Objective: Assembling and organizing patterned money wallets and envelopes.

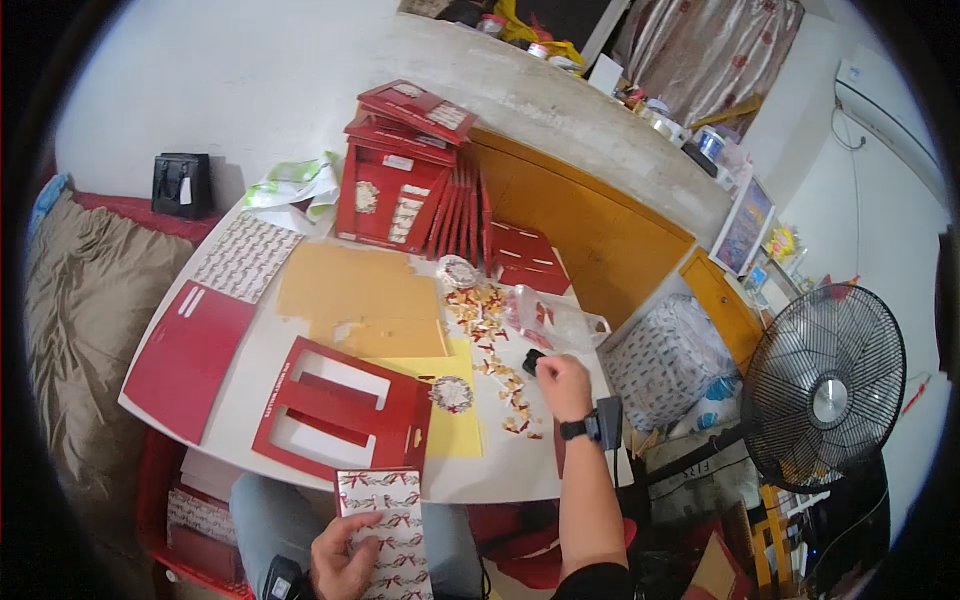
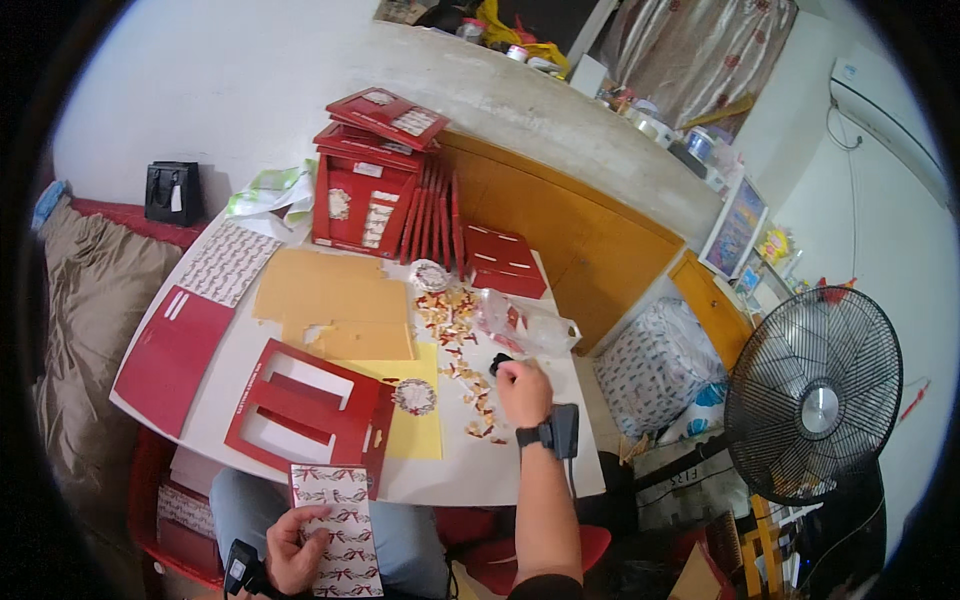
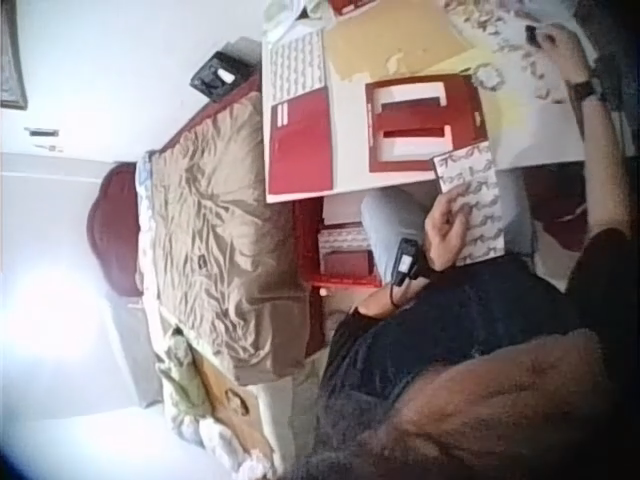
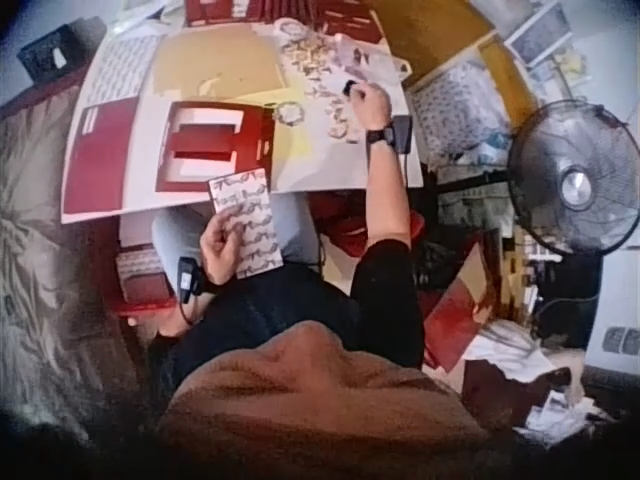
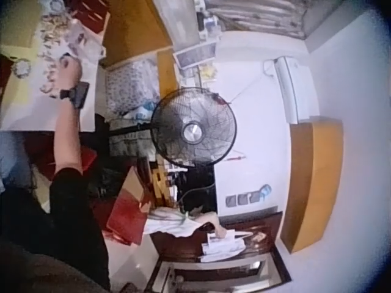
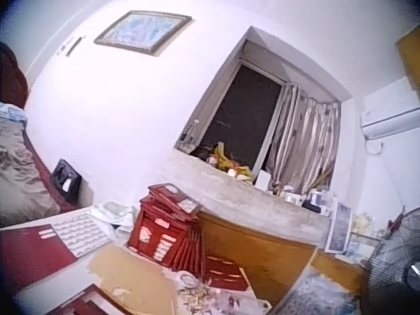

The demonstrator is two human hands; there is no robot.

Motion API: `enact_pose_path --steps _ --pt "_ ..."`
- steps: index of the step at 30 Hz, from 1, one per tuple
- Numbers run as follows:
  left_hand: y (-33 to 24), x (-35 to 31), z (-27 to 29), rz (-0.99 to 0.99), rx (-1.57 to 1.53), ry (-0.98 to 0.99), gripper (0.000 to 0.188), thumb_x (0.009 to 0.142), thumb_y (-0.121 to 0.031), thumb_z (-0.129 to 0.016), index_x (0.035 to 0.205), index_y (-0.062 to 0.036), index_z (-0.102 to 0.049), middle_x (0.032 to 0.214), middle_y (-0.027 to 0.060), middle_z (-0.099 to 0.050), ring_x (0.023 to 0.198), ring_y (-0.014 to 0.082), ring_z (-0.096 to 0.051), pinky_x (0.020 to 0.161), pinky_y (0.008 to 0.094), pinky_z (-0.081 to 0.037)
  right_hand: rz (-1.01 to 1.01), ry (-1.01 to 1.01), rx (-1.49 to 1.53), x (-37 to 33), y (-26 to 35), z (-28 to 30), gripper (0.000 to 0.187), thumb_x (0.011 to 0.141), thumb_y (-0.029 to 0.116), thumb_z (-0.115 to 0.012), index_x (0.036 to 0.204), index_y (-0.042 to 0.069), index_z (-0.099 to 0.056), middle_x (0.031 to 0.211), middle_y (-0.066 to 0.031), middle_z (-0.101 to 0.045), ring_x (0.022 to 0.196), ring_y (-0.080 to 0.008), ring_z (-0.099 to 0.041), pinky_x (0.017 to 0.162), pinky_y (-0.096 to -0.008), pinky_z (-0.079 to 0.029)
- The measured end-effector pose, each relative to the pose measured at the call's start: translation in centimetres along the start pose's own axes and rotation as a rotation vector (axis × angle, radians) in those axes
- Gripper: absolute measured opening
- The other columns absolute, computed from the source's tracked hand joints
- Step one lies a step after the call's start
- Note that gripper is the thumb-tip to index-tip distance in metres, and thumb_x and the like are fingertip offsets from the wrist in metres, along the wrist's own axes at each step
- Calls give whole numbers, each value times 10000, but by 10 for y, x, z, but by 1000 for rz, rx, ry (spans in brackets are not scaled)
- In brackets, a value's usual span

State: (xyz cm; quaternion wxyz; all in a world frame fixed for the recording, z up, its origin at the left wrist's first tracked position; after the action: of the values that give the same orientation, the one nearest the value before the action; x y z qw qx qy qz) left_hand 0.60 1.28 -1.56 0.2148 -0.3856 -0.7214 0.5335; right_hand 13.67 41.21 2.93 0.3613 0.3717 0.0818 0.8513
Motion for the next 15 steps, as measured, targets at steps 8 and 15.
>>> enact_pose_path --steps 8,15 --pt "1 10 0 -46 155 182 299 930 35 -487 1223 27 -547 1012 31 -606 843 69 -546 745 195 -442 -154 -25 -284 85 -93 3 157 759 215 -675 779 69 -731 795 -139 -697 765 -283 -681 713 -376 -527" --pt "-4 10 2 -78 215 179 261 941 8 -469 1183 34 -563 990 35 -611 827 81 -542 752 208 -447 -384 72 -244 119 -156 -71 141 736 187 -651 750 76 -737 791 -158 -700 788 -326 -680 741 -398 -530"
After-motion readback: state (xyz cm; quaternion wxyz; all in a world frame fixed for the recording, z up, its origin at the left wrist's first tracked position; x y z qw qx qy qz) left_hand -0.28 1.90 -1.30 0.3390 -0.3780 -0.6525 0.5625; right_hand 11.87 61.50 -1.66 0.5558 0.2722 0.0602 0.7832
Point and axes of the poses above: each hand's wrist, its own x-axis towards the middle knuckle, its own z-axis out of the back of the hand, y = z × x, the point moved 1 cm from there along x, towards the middle knuckle
